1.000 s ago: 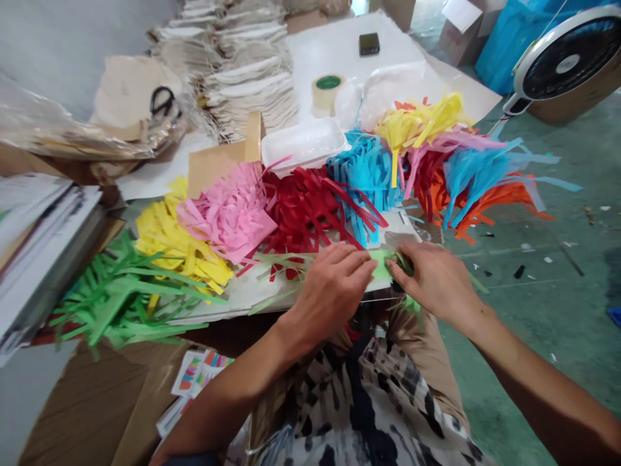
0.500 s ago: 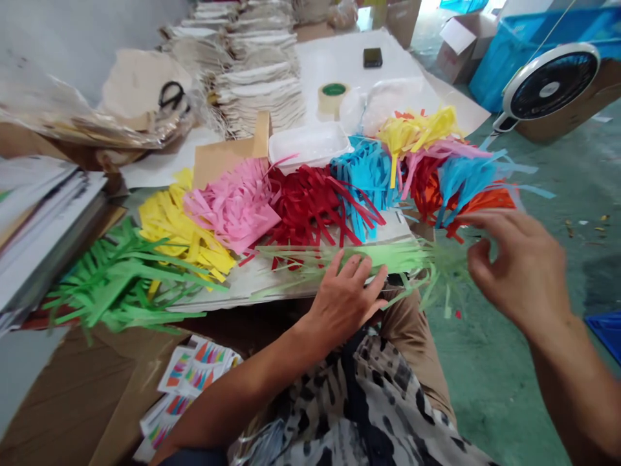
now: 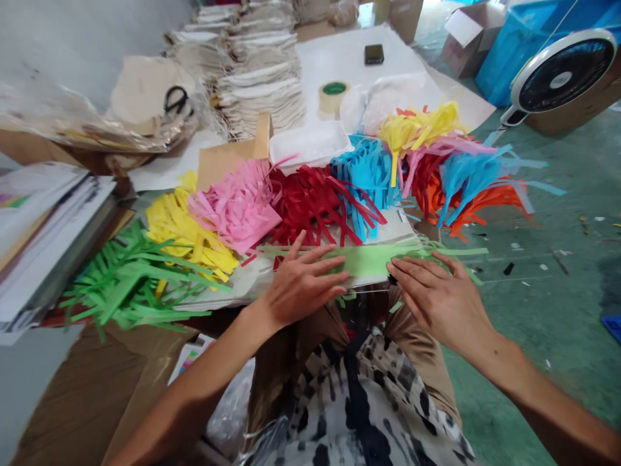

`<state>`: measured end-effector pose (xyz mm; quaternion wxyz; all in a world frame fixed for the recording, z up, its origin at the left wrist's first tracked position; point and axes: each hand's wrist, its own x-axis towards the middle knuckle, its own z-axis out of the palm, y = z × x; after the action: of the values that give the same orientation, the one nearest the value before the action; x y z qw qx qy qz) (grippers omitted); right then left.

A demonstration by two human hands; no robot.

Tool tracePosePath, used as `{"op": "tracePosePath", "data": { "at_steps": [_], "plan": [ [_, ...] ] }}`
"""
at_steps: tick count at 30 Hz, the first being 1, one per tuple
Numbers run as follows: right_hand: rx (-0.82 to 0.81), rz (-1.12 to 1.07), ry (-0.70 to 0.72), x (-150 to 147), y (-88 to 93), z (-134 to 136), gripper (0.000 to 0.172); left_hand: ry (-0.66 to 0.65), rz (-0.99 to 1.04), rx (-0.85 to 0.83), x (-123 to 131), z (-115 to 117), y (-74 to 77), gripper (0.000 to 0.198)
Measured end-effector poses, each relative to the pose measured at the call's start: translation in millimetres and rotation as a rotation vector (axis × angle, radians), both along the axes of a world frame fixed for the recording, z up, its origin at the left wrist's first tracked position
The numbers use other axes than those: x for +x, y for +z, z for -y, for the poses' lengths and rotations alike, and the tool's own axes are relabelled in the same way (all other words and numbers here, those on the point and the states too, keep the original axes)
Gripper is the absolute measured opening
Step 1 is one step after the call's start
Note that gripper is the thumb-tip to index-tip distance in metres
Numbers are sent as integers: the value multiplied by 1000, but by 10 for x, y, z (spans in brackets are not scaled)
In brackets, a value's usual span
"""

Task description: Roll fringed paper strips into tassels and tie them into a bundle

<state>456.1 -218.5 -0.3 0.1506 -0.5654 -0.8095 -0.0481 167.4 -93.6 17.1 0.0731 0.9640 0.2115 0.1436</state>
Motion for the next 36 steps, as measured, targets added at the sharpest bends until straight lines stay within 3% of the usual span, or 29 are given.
{"op": "tracePosePath", "data": {
  "at_steps": [2, 4, 7, 9, 12, 17, 21, 29, 36],
  "plan": [
    [1, -21, -2, -10, 2, -11, 35, 84, -1, 17, -157, -118, 54, 12],
    [-15, -47, -10, -15, 5, -30, 34, 183, 26, 90, -264, -180, 118, 21],
    [-10, -57, 1, 4, 14, -79, 32, 284, 139, 218, -224, -118, 216, 23],
    [13, -40, 19, 23, 24, -119, 28, 236, 205, 227, -45, 10, 243, 8],
    [26, -9, 33, 39, 44, -168, 25, -21, 196, 109, 334, 204, 163, 23],
    [67, 31, 62, 65, 30, -207, 25, 10, 154, -1, 697, 230, -115, 23],
    [103, 2, 62, 107, -26, -246, 23, 42, 198, -95, 686, 158, -199, 22],
    [-33, -138, 34, 107, -40, -263, 21, 92, 223, 8, 608, 259, -274, 16],
    [-108, -308, -62, 190, -50, -326, 20, 244, 236, -155, 377, 142, -173, 10]
  ]
}}
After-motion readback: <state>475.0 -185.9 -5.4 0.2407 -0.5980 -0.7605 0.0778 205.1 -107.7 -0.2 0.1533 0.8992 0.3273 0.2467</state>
